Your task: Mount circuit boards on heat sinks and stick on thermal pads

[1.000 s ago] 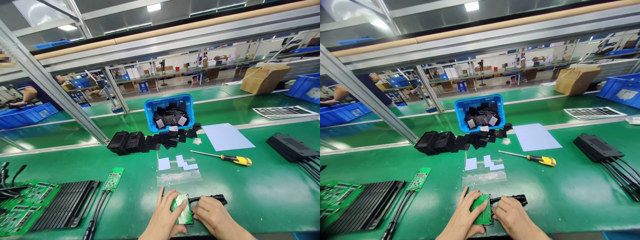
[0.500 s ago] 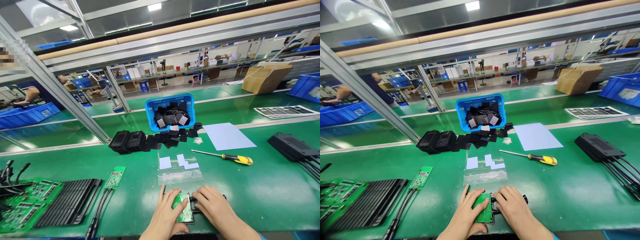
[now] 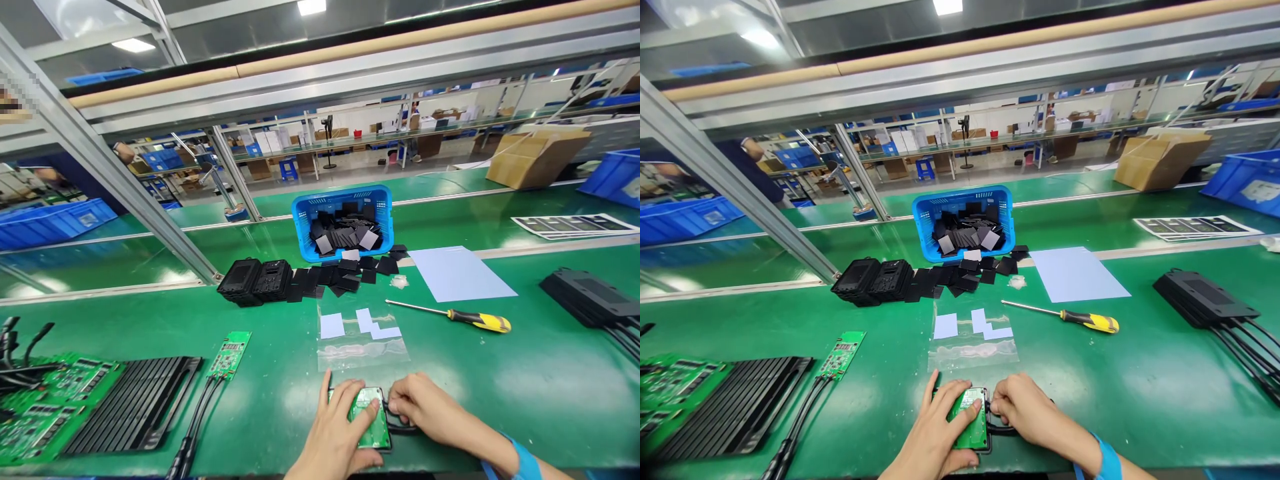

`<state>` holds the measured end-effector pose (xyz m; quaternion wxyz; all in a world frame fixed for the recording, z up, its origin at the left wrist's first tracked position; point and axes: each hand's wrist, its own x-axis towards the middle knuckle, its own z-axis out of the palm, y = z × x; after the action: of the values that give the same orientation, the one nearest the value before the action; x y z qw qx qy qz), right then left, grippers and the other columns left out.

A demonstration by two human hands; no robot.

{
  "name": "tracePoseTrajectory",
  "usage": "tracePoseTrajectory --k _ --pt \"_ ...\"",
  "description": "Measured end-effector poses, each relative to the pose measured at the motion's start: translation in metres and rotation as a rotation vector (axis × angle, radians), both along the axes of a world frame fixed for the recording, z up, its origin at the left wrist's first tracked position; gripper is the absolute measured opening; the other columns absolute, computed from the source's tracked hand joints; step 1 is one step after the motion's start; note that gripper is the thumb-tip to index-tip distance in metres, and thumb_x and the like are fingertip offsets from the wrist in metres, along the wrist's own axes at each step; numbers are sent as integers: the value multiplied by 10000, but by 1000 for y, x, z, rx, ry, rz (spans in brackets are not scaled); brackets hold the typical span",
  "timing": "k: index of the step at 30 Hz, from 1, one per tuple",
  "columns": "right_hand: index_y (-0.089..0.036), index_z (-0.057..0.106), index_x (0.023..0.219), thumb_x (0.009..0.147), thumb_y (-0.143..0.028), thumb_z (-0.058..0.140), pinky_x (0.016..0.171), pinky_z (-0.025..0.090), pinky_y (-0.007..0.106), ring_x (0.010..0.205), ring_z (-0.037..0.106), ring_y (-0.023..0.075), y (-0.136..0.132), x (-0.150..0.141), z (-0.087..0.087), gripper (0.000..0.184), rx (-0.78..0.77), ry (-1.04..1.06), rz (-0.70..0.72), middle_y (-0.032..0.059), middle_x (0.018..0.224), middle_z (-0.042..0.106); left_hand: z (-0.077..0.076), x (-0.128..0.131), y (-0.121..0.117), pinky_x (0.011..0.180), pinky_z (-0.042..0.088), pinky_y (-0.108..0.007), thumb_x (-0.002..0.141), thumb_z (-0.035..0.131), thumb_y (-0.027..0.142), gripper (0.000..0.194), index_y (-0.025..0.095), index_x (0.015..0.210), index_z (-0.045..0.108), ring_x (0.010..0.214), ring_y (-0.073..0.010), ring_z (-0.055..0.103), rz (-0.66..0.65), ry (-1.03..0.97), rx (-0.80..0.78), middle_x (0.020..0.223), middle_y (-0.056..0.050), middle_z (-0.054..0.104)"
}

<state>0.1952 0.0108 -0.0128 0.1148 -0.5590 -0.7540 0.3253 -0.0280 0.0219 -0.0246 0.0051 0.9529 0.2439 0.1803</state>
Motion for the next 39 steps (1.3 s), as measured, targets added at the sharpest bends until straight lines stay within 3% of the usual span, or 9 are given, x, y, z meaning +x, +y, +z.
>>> tracePoseTrajectory --k 4,9,13,16,20,24,29,32,39 --pt "-177 625 562 787 -87 546 424 329 189 438 586 114 9 -4 0 255 33 -69 56 -24 495 655 -1 1 0 820 453 -771 626 808 523 759 125 1208 527 1013 -367 640 -14 -10 18 1095 -241 640" --pt "-154 661 696 711 -13 584 493 333 274 566 623 208 -2 -15 -11 162 275 -230 86 80 654 688 -1 2 1 822 464 -759 565 856 492 804 127 1203 530 1032 -381 634 8 -42 10 1112 -242 640" --pt "-194 645 899 904 -154 529 611 407 280 727 614 208 -13 -1 -11 123 470 -228 117 67 832 653 -2 2 1 859 478 -720 596 838 491 757 136 1193 538 1045 -362 631 30 -41 -9 1122 -217 638" --pt "-196 605 946 1010 -244 370 648 409 300 749 567 199 -26 12 -7 248 709 -172 136 65 879 615 -4 1 0 880 472 -709 591 837 499 743 136 1174 552 1042 -356 631 38 -70 -22 1118 -209 637" --pt "-147 606 1035 977 -112 279 639 399 320 690 529 194 -45 9 -18 334 863 -206 193 70 808 609 -7 1 -1 908 482 -660 577 855 476 743 145 1172 561 1059 -347 624 56 -91 -38 1139 -204 630" --pt "-121 613 1076 900 -88 312 761 427 384 779 573 245 -53 -2 -31 350 1014 -259 55 93 814 643 -8 1 -2 916 484 -640 558 861 486 765 164 1182 558 1074 -347 622 76 -104 -45 1146 -197 633" --pt "-168 634 1000 955 -114 326 663 469 305 747 618 195 -47 -1 -13 316 869 -188 63 80 880 679 -11 -1 -1 924 473 -652 617 833 465 737 162 1219 533 1181 -374 559 60 -57 -45 1277 -241 571" --pt "-154 613 1091 1000 -152 335 805 505 324 915 649 197 -40 -6 -4 292 919 -112 107 100 1009 705 -10 -2 0 954 471 -621 667 807 445 705 167 1245 515 1198 -348 550 40 -57 -54 1288 -213 583" --pt "-156 591 1012 989 -75 297 857 501 326 843 673 165 -31 -17 -22 306 939 27 122 50 858 704 2 2 -1 874 569 -484 671 801 472 681 138 1204 541 1020 -305 646 18 -34 -49 1188 -159 674"
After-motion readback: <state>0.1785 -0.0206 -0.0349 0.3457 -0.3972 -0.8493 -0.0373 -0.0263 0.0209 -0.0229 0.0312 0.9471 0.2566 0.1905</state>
